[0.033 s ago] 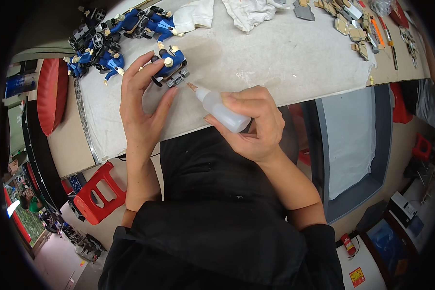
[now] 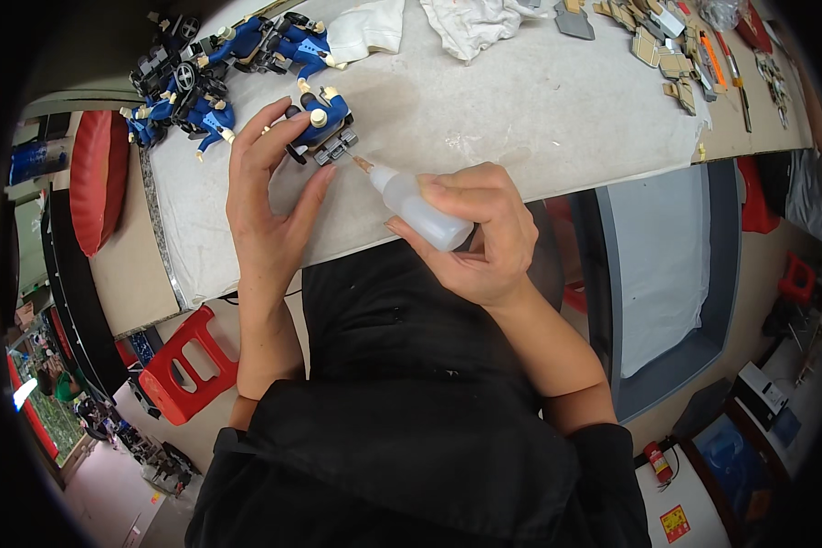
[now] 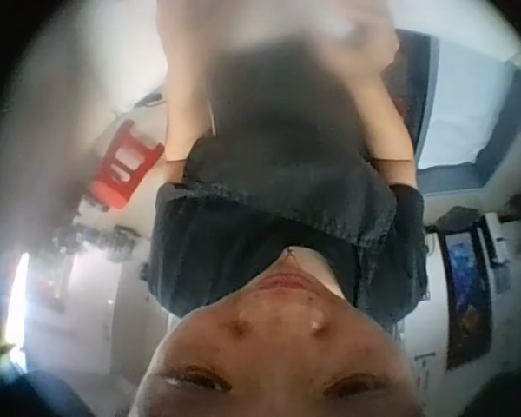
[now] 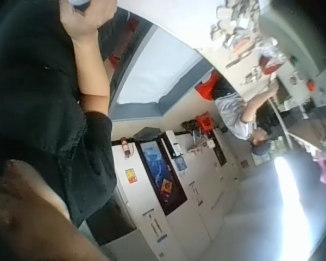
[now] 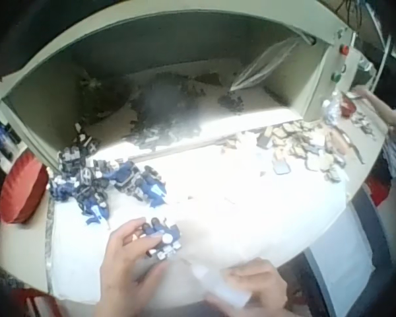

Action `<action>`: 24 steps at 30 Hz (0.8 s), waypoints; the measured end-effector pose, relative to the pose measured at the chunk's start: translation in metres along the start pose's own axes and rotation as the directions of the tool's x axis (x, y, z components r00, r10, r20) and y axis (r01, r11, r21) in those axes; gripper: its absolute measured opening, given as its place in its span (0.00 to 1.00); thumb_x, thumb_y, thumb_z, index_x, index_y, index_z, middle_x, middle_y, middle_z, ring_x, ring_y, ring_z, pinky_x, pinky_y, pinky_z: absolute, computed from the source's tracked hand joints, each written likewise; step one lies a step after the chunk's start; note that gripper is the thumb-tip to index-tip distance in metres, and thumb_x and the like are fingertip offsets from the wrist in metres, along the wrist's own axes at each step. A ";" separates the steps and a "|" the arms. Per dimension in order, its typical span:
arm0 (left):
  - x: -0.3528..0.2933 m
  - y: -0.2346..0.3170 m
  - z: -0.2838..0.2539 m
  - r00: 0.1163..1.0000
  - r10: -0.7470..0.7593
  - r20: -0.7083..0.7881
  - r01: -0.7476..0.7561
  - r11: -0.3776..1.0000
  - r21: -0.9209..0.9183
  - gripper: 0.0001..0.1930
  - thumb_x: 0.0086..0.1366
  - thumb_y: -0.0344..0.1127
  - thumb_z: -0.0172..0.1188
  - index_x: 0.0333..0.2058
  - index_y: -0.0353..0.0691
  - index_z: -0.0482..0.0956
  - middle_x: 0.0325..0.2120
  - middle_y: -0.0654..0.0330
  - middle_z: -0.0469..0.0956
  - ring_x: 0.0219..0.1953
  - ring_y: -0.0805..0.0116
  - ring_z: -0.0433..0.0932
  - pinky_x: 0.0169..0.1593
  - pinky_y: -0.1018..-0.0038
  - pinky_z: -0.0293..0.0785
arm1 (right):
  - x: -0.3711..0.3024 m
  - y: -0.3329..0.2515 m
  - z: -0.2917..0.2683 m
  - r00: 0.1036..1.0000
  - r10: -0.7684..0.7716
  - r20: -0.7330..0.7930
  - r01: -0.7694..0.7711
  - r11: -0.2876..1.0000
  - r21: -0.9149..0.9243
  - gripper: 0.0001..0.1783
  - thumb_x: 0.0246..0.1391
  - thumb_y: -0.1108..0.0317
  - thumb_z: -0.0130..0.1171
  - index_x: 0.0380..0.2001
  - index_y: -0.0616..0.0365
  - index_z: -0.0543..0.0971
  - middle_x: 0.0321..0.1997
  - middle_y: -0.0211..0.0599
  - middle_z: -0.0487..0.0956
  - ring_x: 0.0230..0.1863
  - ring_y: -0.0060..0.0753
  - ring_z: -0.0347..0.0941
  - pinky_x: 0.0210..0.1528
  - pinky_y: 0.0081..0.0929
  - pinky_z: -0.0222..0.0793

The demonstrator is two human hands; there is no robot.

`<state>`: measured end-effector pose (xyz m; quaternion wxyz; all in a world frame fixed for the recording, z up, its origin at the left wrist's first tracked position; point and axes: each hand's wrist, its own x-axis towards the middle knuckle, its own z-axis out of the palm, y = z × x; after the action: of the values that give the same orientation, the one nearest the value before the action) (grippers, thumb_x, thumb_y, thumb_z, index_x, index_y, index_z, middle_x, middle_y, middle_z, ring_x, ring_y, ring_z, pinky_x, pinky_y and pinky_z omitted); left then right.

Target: The person applies glue from a squeeze bottle onto figurine components, attaches pieces to them by hand, presses the parts together, and places an assembled figurine into a tray.

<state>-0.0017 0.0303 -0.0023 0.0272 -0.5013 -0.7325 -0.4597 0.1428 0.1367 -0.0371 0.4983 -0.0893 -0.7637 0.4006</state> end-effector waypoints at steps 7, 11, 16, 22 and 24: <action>0.000 -0.001 0.000 1.000 -0.001 0.002 0.001 1.000 0.000 0.22 0.42 0.20 0.61 0.40 0.40 0.72 0.44 0.51 0.66 0.43 0.57 0.70 0.46 0.69 0.69 | 0.001 0.000 0.000 1.000 0.007 0.001 -0.007 1.000 0.006 0.23 0.28 0.76 0.70 0.32 0.61 0.71 0.29 0.39 0.74 0.26 0.28 0.71 0.22 0.17 0.66; -0.001 -0.001 0.001 0.999 -0.033 -0.003 0.033 0.999 -0.024 0.22 0.42 0.21 0.61 0.40 0.40 0.72 0.44 0.51 0.66 0.43 0.57 0.70 0.46 0.69 0.69 | 0.000 0.001 0.001 1.000 0.010 -0.003 -0.010 1.000 0.005 0.24 0.27 0.76 0.70 0.32 0.61 0.71 0.29 0.39 0.74 0.26 0.28 0.71 0.22 0.17 0.66; -0.002 -0.003 0.000 0.999 -0.022 0.031 0.022 1.000 0.014 0.23 0.44 0.21 0.61 0.43 0.40 0.70 0.47 0.52 0.66 0.47 0.64 0.68 0.44 0.74 0.68 | 0.000 0.001 0.000 1.000 0.008 0.002 -0.008 1.000 -0.006 0.24 0.27 0.76 0.70 0.32 0.61 0.71 0.29 0.40 0.74 0.26 0.28 0.71 0.23 0.17 0.67; -0.003 0.000 0.000 0.998 -0.060 0.025 0.060 0.998 0.010 0.23 0.45 0.21 0.61 0.43 0.40 0.70 0.47 0.53 0.66 0.46 0.64 0.68 0.44 0.74 0.68 | 0.002 0.000 0.001 1.000 0.010 0.006 -0.010 1.000 -0.013 0.24 0.27 0.76 0.70 0.32 0.61 0.71 0.29 0.40 0.74 0.26 0.28 0.72 0.23 0.17 0.67; -0.003 -0.001 0.001 0.998 -0.054 0.012 0.054 0.999 0.001 0.23 0.44 0.21 0.61 0.42 0.41 0.71 0.46 0.52 0.66 0.45 0.60 0.69 0.42 0.73 0.69 | 0.002 0.001 0.002 1.000 -0.007 0.000 0.007 1.000 0.000 0.24 0.27 0.76 0.70 0.32 0.61 0.71 0.29 0.40 0.74 0.26 0.28 0.72 0.23 0.17 0.67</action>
<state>-0.0005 0.0290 -0.0046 0.0105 -0.4839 -0.7461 -0.4573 0.1400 0.1374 -0.0366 0.4999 -0.0868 -0.7639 0.3988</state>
